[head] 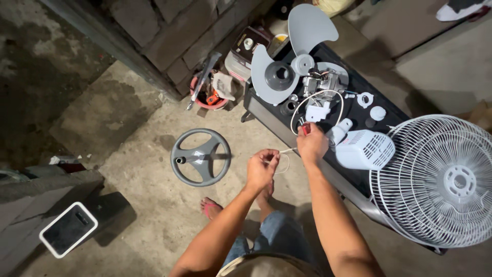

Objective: The person attaches a white fan pole to a grey steering wheel using a screwdriver. They repeatedly align the pole, insert screws, and tighten them to secure the connection.

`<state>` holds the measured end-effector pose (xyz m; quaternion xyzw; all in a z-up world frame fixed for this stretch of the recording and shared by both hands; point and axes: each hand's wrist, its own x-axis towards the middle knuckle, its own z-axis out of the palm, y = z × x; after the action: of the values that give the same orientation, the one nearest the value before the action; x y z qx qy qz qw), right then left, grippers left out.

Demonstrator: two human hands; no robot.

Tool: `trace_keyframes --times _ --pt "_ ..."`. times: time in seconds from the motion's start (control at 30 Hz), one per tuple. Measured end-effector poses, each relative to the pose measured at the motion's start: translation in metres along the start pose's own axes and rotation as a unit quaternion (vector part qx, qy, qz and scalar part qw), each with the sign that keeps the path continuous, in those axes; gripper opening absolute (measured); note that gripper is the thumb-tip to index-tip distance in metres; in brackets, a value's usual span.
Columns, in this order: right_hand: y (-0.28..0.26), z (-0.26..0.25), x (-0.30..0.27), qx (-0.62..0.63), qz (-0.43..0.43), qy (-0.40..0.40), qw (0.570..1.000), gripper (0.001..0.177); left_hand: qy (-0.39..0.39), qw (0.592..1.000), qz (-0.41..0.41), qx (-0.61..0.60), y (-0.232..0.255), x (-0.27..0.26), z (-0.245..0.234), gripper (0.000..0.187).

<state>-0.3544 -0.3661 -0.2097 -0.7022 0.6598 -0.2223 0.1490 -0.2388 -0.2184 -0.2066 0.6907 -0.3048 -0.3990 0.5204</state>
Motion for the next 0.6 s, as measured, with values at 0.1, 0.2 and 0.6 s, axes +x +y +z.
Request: trace_keyframes --times 0.1,0.2,0.6 --pt "0.000 0.003 0.002 -0.045 0.009 -0.034 0.998 0.021 -0.006 1.000 -0.014 0.017 0.000 -0.005 -0.005 0.018" --pt "0.003 0.008 0.007 -0.058 -0.012 -0.025 0.998 0.025 -0.006 0.999 -0.037 0.002 -0.003 -0.006 -0.008 0.019" --pt "0.018 0.022 0.017 -0.103 -0.034 -0.082 0.991 0.030 -0.011 0.998 -0.048 0.024 0.029 0.006 -0.004 0.020"
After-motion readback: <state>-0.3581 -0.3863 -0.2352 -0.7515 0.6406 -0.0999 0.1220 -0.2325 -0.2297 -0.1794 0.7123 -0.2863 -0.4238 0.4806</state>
